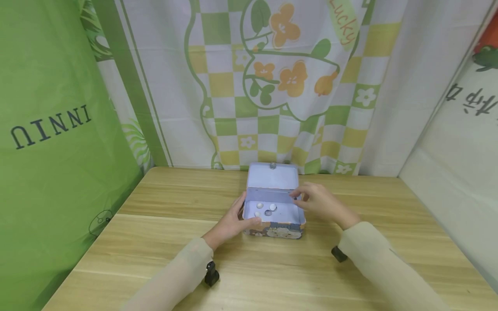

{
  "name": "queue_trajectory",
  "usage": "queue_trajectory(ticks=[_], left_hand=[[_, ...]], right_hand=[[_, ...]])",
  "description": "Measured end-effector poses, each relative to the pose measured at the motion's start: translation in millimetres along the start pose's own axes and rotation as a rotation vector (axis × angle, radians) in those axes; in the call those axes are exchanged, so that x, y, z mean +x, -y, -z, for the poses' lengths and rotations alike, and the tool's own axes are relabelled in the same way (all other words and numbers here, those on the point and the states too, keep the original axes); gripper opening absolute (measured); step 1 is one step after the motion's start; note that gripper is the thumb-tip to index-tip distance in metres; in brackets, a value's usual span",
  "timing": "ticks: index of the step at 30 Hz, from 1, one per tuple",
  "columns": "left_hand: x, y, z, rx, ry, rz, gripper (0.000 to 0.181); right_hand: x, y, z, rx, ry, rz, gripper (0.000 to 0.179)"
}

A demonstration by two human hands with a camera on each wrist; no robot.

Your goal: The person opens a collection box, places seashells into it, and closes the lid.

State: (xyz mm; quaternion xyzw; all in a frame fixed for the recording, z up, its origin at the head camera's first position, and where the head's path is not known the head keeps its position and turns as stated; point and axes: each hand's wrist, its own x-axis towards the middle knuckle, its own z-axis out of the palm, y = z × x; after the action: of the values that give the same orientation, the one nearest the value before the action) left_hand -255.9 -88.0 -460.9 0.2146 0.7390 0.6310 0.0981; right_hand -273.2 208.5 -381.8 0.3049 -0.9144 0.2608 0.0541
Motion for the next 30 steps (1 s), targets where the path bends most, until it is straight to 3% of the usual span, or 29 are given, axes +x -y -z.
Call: queue_trajectory(ticks=[9,21,30], left_hand=[[-0.4,0.8,0.7,-0.026,0.015,-0.009,0.101],[-0.7,0.1,1.0,-0.021,0.018,0.002,0.103],[0.3,2.7,1.5,-0.016,0.019,-0.007,0.103]], right_hand=[[9.3,-4.3,-5.4,-0.021,0.008,0.022,0.019],[16.1,-11.7,-11.5,-0.03,0.042,-0.015,0.019],[14.6,-11.9,-11.6,-0.035,0.036,-0.002,0.02]])
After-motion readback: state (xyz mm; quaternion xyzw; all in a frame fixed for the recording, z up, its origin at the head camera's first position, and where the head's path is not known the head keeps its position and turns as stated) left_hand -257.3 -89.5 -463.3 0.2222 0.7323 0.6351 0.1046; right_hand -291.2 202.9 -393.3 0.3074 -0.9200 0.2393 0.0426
